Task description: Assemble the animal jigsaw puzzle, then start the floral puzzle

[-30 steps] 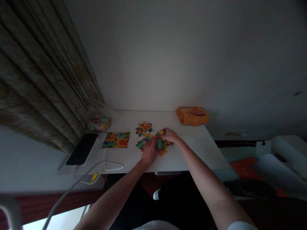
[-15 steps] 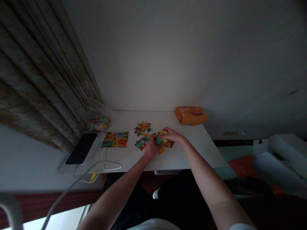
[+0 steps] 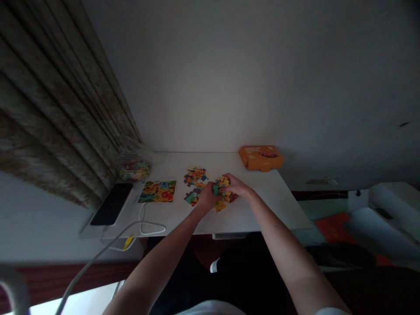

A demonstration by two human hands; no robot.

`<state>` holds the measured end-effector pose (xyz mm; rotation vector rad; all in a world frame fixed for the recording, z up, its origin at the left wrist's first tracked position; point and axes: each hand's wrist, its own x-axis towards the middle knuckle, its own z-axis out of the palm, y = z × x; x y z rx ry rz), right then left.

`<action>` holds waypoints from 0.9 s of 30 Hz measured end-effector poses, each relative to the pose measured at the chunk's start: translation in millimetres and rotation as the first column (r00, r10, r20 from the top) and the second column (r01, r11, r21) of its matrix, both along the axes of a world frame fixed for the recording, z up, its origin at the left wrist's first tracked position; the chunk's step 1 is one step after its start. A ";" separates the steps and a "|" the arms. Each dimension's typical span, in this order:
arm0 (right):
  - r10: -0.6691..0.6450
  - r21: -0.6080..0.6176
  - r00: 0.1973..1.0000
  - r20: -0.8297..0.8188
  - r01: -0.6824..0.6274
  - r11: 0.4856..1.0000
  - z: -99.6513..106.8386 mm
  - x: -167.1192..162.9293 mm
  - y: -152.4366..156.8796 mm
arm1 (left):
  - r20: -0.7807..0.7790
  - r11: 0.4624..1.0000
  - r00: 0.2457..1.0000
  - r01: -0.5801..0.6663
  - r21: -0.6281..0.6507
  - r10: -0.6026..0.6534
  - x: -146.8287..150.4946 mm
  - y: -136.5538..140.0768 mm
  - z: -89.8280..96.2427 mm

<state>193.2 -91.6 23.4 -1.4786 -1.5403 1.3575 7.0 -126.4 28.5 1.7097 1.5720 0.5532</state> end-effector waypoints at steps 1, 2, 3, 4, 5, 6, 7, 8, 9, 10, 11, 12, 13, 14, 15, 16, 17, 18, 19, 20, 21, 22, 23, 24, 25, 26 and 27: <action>-0.026 -0.006 1.000 -0.010 0.026 1.000 -1.7 -1.1 -0.4 | 0.002 0.999 1.000 0.027 0.017 -0.027 -0.9 1.3 0.6; -0.049 -0.005 0.998 -0.028 0.049 0.999 -3.3 -1.9 -0.8 | 0.002 0.998 0.998 0.057 0.038 -0.057 -1.9 2.7 0.7; -0.068 0.000 0.996 -0.055 0.069 0.998 -4.8 -2.5 -1.3 | -0.002 0.994 0.996 0.086 0.062 -0.086 -3.0 4.2 0.2; -0.086 0.003 0.992 -0.087 0.087 0.996 -6.2 -2.7 -1.8 | -0.006 0.990 0.993 0.114 0.087 -0.114 -3.9 5.8 -0.8; -0.102 -0.002 0.988 -0.118 0.103 0.995 -7.3 -2.8 -2.4 | -0.010 0.984 0.990 0.138 0.110 -0.138 -4.8 7.7 -2.1; -0.117 -0.016 0.983 -0.144 0.116 0.993 -8.2 -2.6 -3.0 | -0.014 0.980 0.988 0.151 0.130 -0.151 -5.7 10.1 -3.2; -0.133 -0.033 0.977 -0.166 0.129 0.991 -8.9 -2.3 -3.7 | -0.018 0.977 0.988 0.157 0.142 -0.156 -6.8 13.3 -3.8; -0.149 -0.051 0.971 -0.187 0.141 0.989 -9.6 -2.0 -4.4 | -0.022 0.977 0.988 0.153 0.146 -0.151 -8.4 17.7 -3.4; -0.164 -0.066 0.964 -0.207 0.154 0.986 -10.2 -1.6 -5.0 | -0.028 0.980 0.991 0.137 0.147 -0.134 -11.0 23.8 -1.6; -0.181 -0.073 0.957 -0.228 0.168 0.983 -10.7 -1.1 -5.7 | -0.041 0.982 0.993 0.112 0.150 -0.107 -14.9 31.9 2.0; -0.199 -0.072 0.948 -0.247 0.187 0.980 -11.4 -0.7 -6.3 | -0.061 0.983 0.995 0.084 0.163 -0.075 -20.3 42.1 7.3; -0.217 -0.065 0.939 -0.265 0.207 0.976 -12.0 -0.3 -7.0 | -0.091 0.980 0.995 0.050 0.195 -0.033 -27.5 54.3 14.3; -0.236 -0.057 0.930 -0.281 0.229 0.972 -12.7 -0.1 -7.6 | -0.136 0.969 0.991 0.035 0.245 -0.001 -36.5 68.1 22.5; -0.255 -0.050 0.922 -0.293 0.252 0.967 -13.4 -0.1 -8.3 | -0.187 0.949 0.982 0.034 0.314 0.027 -47.4 83.1 31.1; -0.276 -0.045 0.912 -0.305 0.276 0.960 -14.0 -0.3 -9.0 | -0.247 0.922 0.967 0.033 0.386 0.069 -59.8 98.4 39.5; -0.296 -0.044 0.901 -0.318 0.298 0.954 -14.6 -0.7 -9.5 | -0.321 0.898 0.940 0.038 0.437 0.117 -73.5 113.3 46.8; -0.316 -0.045 0.889 -0.333 0.320 0.946 -15.1 -1.3 -10.0 | -0.402 0.883 0.903 0.059 0.465 0.151 -88.3 127.0 52.6; -0.334 -0.049 0.876 -0.347 0.339 0.940 -15.6 -1.9 -10.4 | -0.486 0.883 0.859 0.094 0.460 0.162 -103.6 138.8 56.5; -0.349 -0.057 0.866 -0.358 0.353 0.934 -16.1 -2.6 -10.5 | -0.566 0.888 0.811 0.142 0.437 0.148 -119.2 148.3 58.5; -0.360 -0.065 0.858 -0.367 0.363 0.930 -16.6 -3.2 -10.5 | -0.632 0.895 0.764 0.182 0.408 0.133 -134.5 155.4 58.7; -0.368 -0.072 0.852 -0.372 0.368 0.927 -17.2 -3.7 -10.4 | -0.682 0.902 0.719 0.197 0.385 0.134 -149.1 160.1 57.6; -0.373 -0.078 0.849 -0.374 0.372 0.925 -17.9 -4.0 -10.0 | -0.722 0.915 0.675 0.182 0.361 0.151 -162.7 162.8 55.6; -0.375 -0.081 0.848 -0.374 0.373 0.924 -18.6 -4.3 -9.6 | -0.760 0.933 0.627 0.145 0.328 0.170 -175.0 163.8 53.2; -0.375 -0.080 0.847 -0.376 0.374 0.924 -19.4 -4.4 -9.1 | -0.776 0.942 0.600 0.107 0.317 0.193 -185.8 163.6 50.8; -0.375 -0.076 0.847 -0.377 0.376 0.924 -20.2 -4.3 -8.6 | -0.790 0.949 0.576 0.074 0.306 0.210 -195.0 162.6 48.6; -0.375 -0.072 0.845 -0.380 0.378 0.923 -21.1 -4.2 -8.1 | -0.799 0.953 0.557 0.044 0.299 0.225 -202.6 161.2 46.8; -0.376 -0.072 0.844 -0.383 0.379 0.923 -22.0 -4.0 -7.7 | -0.805 0.955 0.543 0.022 0.297 0.238 -208.7 159.6 45.3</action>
